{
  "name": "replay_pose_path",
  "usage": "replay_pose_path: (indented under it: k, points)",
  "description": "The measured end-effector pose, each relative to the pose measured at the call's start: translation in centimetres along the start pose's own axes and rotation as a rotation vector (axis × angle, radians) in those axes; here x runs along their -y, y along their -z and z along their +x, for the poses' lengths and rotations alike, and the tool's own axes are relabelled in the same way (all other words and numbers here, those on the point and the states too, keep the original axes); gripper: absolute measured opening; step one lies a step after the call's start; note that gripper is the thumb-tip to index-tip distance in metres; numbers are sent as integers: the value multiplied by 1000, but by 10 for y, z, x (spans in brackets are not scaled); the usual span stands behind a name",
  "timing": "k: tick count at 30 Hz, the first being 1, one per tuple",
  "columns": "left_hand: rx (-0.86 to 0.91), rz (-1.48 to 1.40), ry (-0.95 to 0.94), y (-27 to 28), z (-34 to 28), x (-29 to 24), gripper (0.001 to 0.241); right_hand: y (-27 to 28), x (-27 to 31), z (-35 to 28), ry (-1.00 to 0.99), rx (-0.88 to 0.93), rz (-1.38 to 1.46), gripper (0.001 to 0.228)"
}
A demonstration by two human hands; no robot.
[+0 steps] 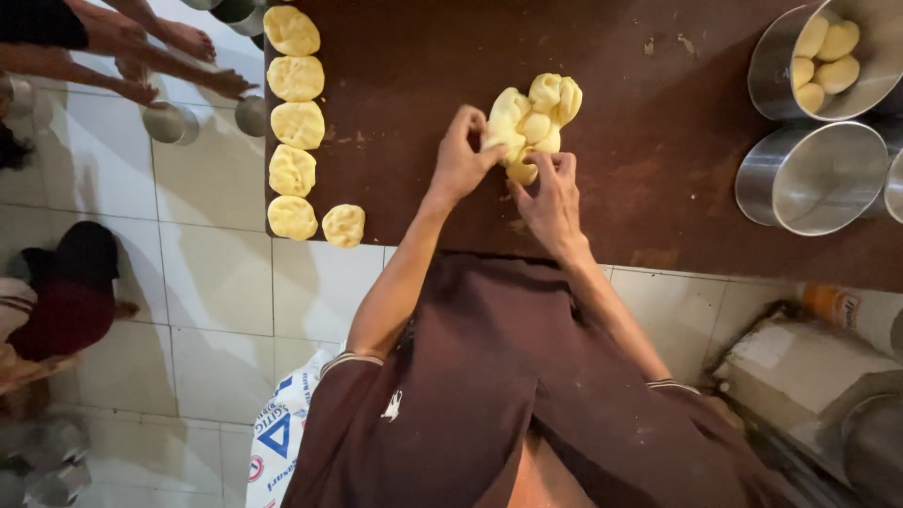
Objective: Portion and place dough balls into circular cake molds and prepare additional dough pieces for baking.
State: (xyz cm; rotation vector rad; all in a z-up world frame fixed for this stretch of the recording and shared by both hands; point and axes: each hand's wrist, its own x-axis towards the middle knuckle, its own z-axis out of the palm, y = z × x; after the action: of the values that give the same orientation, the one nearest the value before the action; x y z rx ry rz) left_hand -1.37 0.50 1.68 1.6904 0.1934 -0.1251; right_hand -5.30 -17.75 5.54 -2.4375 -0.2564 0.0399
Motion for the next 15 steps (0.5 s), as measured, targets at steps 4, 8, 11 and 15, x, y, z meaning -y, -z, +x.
replay_pose_path:
  k: [4,8,11,15]
  points:
    - [18,-388,187,34,-11,-11,33,-24,-36,2,73,-22,10,34]
    - [-33,-4,1,75,-28,32,29,-17,-71,3,-22,107,206,25]
    - [36,355,-69,96,-45,11,20,17,-87,-1,130,51,-31,18]
    - [99,546,-142,118,-63,-1,17,44,-122,-13,110,135,-99,16]
